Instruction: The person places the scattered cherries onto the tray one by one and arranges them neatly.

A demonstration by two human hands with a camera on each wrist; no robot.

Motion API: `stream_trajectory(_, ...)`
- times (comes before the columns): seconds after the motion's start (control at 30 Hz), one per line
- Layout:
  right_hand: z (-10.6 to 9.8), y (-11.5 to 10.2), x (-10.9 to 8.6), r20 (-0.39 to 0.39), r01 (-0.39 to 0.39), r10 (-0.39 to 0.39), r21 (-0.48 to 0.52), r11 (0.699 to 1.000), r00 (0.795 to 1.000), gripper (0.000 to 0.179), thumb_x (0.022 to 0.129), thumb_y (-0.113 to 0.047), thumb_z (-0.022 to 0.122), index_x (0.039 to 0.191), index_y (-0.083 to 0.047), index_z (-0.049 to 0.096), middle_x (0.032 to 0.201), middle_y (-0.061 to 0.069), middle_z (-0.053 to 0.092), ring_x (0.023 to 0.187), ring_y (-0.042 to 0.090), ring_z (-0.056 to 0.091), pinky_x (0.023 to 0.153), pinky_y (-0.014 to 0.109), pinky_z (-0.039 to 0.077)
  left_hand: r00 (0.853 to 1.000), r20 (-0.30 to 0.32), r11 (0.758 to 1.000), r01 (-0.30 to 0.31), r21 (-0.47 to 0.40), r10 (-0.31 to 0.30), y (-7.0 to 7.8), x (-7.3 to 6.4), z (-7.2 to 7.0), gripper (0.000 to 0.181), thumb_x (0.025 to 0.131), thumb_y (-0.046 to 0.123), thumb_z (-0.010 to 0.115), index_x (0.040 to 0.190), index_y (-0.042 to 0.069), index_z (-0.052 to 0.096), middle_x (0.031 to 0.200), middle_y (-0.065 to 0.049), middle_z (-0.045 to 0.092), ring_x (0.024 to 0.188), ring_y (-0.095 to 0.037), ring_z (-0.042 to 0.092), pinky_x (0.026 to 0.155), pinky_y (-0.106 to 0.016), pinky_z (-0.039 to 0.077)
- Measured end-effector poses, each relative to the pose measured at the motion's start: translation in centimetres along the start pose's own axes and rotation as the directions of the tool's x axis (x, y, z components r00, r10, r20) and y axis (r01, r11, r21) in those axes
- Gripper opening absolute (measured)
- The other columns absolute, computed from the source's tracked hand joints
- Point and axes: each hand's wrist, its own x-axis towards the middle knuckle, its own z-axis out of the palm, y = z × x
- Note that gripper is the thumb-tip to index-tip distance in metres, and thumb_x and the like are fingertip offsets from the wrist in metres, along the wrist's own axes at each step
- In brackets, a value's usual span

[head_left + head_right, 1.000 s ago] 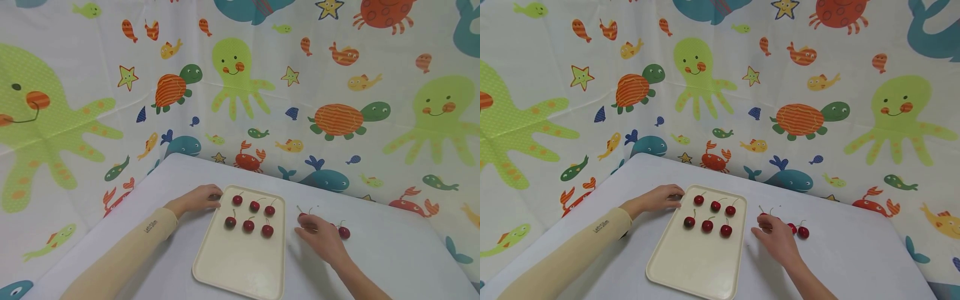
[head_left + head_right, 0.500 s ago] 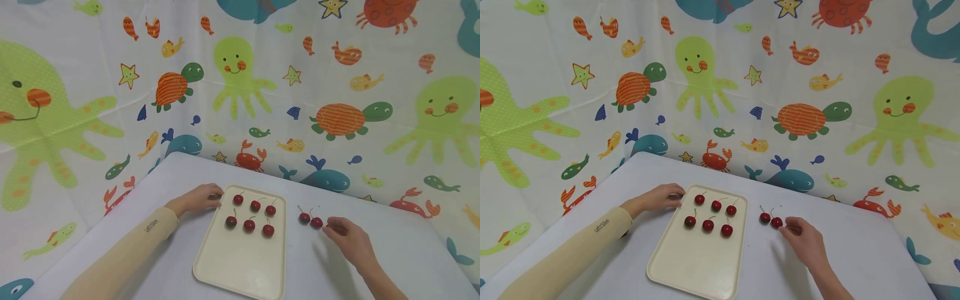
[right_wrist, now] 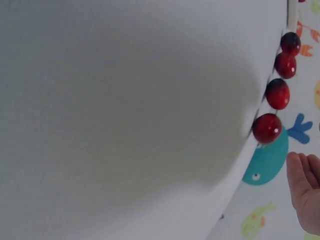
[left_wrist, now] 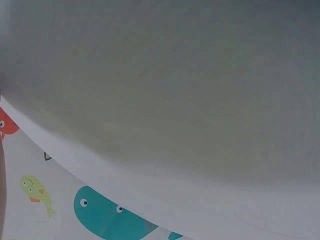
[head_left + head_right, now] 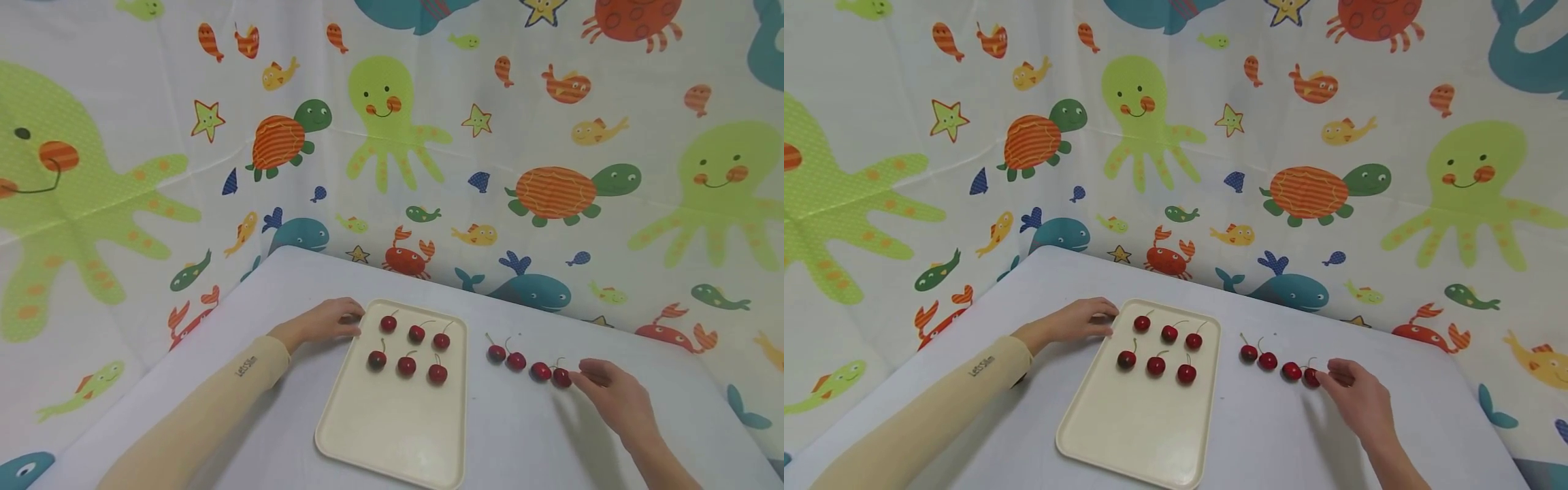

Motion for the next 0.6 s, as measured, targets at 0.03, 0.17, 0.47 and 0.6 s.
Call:
stream_trajectory(0.03,0.0,0.2,0.1,0.001,-0.006,0.006,0.0,1.0,1.0,0.071,0.084,-0.051,0.059,0.13,0.0,0.044,0.125,0.027,0.052,0.113,0.041,0.049,0.084,0.05,0.051,1.0,-0.001,1.0,0.0,-0.002,0.0,0.0,0.0,0.0,0.043,0.082,0.029,0.068,0.12,0.012,0.059,0.123,-0.004,0.057,0.116,-0.021,0.052,0.102,-0.039,0.043)
stream_trajectory(0.17,0.2,0.6,0.6,0.006,-0.012,0.012,-0.005,1.0,1.0,0.069,0.083,-0.049,0.06,0.128,0.001,0.045,0.125,0.027,0.051,0.111,0.042,0.049,0.084,0.05,0.051,1.0,-0.002,1.0,0.005,0.002,-0.005,-0.1,0.1,0.1,0.042,0.082,0.029,0.069,0.12,0.012,0.059,0.122,-0.003,0.057,0.116,-0.02,0.052,0.102,-0.039,0.043)
stream_trajectory(0.47,0.6,0.8,1.4,0.045,0.025,-0.023,-0.042,0.999,0.999,0.065,0.083,-0.044,0.063,0.124,0.004,0.048,0.12,0.028,0.054,0.106,0.041,0.051,0.082,0.049,0.052,1.0,-0.002,1.0,0.005,0.012,-0.005,0.0,0.1,0.1,0.043,0.082,0.029,0.069,0.12,0.012,0.059,0.122,-0.003,0.057,0.116,-0.02,0.052,0.101,-0.039,0.043)
stream_trajectory(0.6,0.7,0.9,1.7,0.063,0.034,-0.031,-0.061,0.998,0.998,0.064,0.084,-0.042,0.063,0.124,0.005,0.048,0.119,0.029,0.054,0.104,0.04,0.052,0.081,0.05,0.051,1.0,0.002,1.0,0.011,0.013,-0.011,0.0,0.1,0.1,0.043,0.082,0.029,0.068,0.12,0.013,0.059,0.123,-0.003,0.057,0.117,-0.02,0.052,0.102,-0.039,0.043)
